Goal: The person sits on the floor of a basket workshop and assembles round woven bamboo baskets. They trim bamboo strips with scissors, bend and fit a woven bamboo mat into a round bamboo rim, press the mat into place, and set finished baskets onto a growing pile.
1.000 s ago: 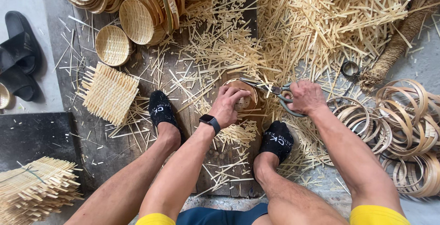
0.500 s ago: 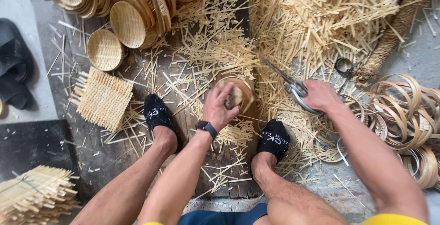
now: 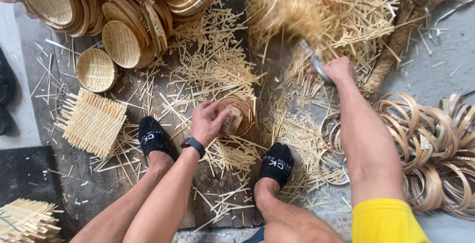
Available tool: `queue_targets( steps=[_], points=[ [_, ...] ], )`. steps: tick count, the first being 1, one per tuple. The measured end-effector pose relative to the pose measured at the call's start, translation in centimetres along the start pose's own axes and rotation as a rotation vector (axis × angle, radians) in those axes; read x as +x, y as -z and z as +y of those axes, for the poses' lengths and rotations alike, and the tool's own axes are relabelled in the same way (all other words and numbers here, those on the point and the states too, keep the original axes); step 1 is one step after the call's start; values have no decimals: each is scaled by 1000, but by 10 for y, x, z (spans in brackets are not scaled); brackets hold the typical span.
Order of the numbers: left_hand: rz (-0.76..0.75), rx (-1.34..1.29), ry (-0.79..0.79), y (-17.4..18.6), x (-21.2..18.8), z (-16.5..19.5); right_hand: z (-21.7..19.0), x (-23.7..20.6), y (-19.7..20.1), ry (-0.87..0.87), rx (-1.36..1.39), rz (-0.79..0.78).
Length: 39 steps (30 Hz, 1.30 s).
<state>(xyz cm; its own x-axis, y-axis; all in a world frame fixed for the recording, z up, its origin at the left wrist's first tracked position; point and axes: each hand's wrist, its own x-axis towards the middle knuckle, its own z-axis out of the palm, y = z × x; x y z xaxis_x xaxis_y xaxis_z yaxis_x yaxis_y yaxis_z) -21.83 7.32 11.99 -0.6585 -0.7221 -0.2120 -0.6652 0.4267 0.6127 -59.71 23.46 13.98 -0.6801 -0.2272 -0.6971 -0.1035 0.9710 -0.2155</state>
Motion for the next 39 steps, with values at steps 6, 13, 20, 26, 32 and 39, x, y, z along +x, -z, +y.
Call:
queue_targets(
  steps=[6, 13, 20, 26, 32, 39],
  points=[
    [-245, -466, 389, -7, 34, -10, -9, -31, -35, -18, -120, 104],
    [-249, -604, 284, -26, 41, 8, 3, -104, -127, 300, 375, -69],
    [-186, -522, 372, -37, 36, 28, -16, -112, -163, 295, 694, -307],
    [-143, -738, 550, -46, 37, 26, -19, -111, -161, 298, 613, -240],
    [-187, -1235, 953, -21, -12, -3, -4, -144, -157, 57, 1098, -710],
    [-123, -1212, 999, -55, -63, -3, 1, -147, -203, -2, 1009, -418]
  ],
)
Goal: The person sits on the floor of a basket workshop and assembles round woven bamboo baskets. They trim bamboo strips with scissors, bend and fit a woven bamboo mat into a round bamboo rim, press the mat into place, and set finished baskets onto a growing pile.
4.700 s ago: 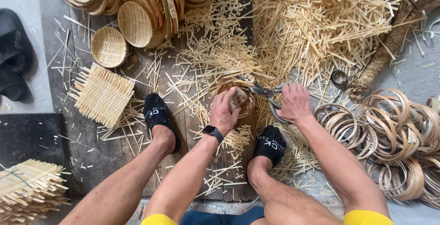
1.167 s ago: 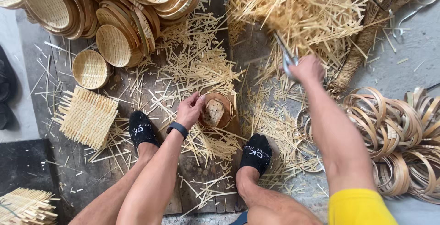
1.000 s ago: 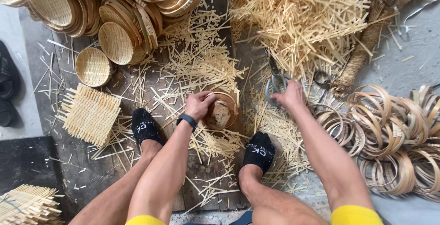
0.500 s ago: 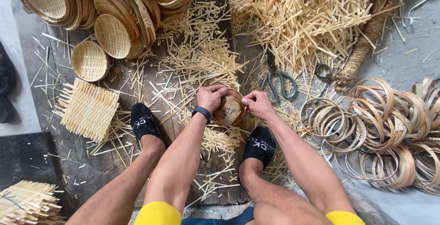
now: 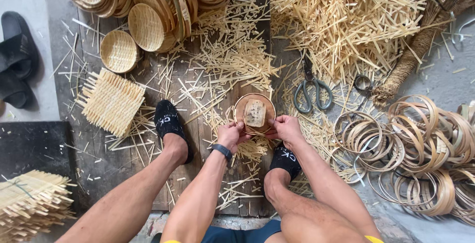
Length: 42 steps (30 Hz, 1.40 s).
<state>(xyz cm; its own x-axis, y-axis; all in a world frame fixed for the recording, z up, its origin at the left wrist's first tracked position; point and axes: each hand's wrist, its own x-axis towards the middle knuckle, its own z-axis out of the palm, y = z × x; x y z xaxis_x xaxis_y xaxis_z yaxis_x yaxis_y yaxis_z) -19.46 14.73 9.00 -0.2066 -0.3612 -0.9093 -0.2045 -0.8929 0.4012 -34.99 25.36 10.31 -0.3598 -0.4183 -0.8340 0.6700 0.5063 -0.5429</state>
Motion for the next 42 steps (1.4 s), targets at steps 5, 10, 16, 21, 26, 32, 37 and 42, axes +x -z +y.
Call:
queue_targets(
  steps=[5, 10, 16, 21, 26, 32, 37, 42],
  points=[
    [93, 49, -35, -6, -2, -1, 12, -6, 6, 328, -389, 96],
    [-179, 319, -633, 18, -45, 20, -1, -56, 13, 186, -83, -164],
    [-182, 742, -860, -20, -67, 65, -13, -68, -12, 278, -401, -105],
    [-23, 824, -852, -47, -69, 64, -10, -47, -7, 398, -528, -104],
    [-69, 765, -918, -57, -43, 64, -20, -34, 18, 435, -506, -139],
    [86, 664, -493, -48, -10, 106, -27, -34, 61, 419, -211, -407],
    [163, 475, -434, -64, -25, 204, -21, -27, 103, 506, 144, -534],
    [-368, -527, -600, -101, -70, 283, -27, -19, 111, 526, -8, -415]
  ],
)
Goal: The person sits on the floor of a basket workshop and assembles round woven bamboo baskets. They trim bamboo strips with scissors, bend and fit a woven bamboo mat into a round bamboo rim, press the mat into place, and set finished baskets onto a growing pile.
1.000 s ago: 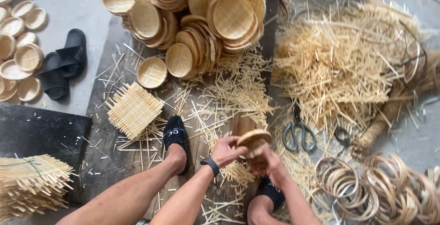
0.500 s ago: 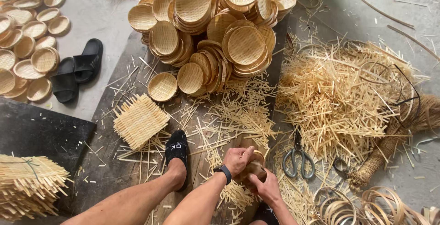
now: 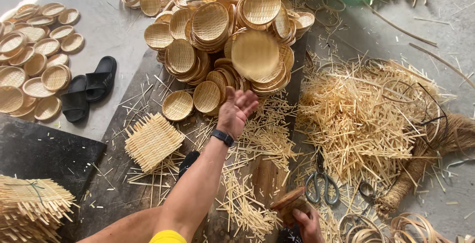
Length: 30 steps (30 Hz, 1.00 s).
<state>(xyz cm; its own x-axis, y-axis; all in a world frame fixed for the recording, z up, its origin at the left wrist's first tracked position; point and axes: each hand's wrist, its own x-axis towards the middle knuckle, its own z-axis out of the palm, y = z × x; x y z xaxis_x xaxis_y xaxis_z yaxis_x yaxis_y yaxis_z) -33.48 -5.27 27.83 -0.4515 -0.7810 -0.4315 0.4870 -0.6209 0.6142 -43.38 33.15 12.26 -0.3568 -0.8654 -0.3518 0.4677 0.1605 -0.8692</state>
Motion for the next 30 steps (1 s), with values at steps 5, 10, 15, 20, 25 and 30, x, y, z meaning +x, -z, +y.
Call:
queue_targets(
  steps=[5, 10, 15, 20, 25, 30],
  points=[
    [-93, 876, 235, 17, -64, -70, -17, 4, -18, -134, -46, -53],
    [197, 660, 601, 87, -118, -173, -17, 17, -21, -237, 74, -18],
    [50, 918, -7, 108, -89, -180, 6, 57, -10, -201, -312, 165],
    [209, 1687, -537, 132, -32, -78, 15, 76, -4, -304, -60, 243],
    [620, 1753, -41, 191, -21, 36, 26, 50, 15, -358, -27, 252],
    [430, 1981, 336, 224, -23, 65, 46, 40, 50, -341, 20, 269]
  ],
)
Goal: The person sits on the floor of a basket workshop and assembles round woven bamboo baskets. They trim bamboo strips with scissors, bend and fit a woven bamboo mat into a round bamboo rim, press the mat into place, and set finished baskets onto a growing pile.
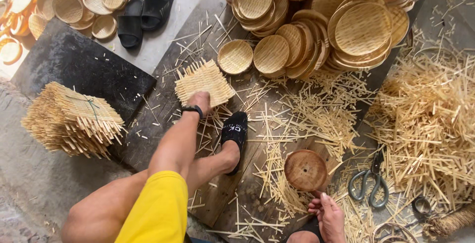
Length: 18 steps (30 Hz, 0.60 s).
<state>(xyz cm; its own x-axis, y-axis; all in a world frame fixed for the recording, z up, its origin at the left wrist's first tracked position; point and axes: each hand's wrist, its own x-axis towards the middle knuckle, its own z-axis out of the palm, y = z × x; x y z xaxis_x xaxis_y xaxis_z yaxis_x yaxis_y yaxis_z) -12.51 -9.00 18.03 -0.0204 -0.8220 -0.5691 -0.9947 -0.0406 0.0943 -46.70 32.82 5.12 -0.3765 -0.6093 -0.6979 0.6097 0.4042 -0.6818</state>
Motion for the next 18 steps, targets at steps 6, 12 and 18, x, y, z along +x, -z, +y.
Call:
queue_targets(
  steps=[6, 12, 18],
  points=[
    [281, -251, -88, 27, 19, 2, -17, 29, 25, 52, 46, -43],
    [1070, -58, -805, 26, -40, 84, -51, 19, 46, 292, 32, -29],
    [625, -9, -1613, -137, -203, 192, -75, -10, 43, 186, 234, -335]
  ],
)
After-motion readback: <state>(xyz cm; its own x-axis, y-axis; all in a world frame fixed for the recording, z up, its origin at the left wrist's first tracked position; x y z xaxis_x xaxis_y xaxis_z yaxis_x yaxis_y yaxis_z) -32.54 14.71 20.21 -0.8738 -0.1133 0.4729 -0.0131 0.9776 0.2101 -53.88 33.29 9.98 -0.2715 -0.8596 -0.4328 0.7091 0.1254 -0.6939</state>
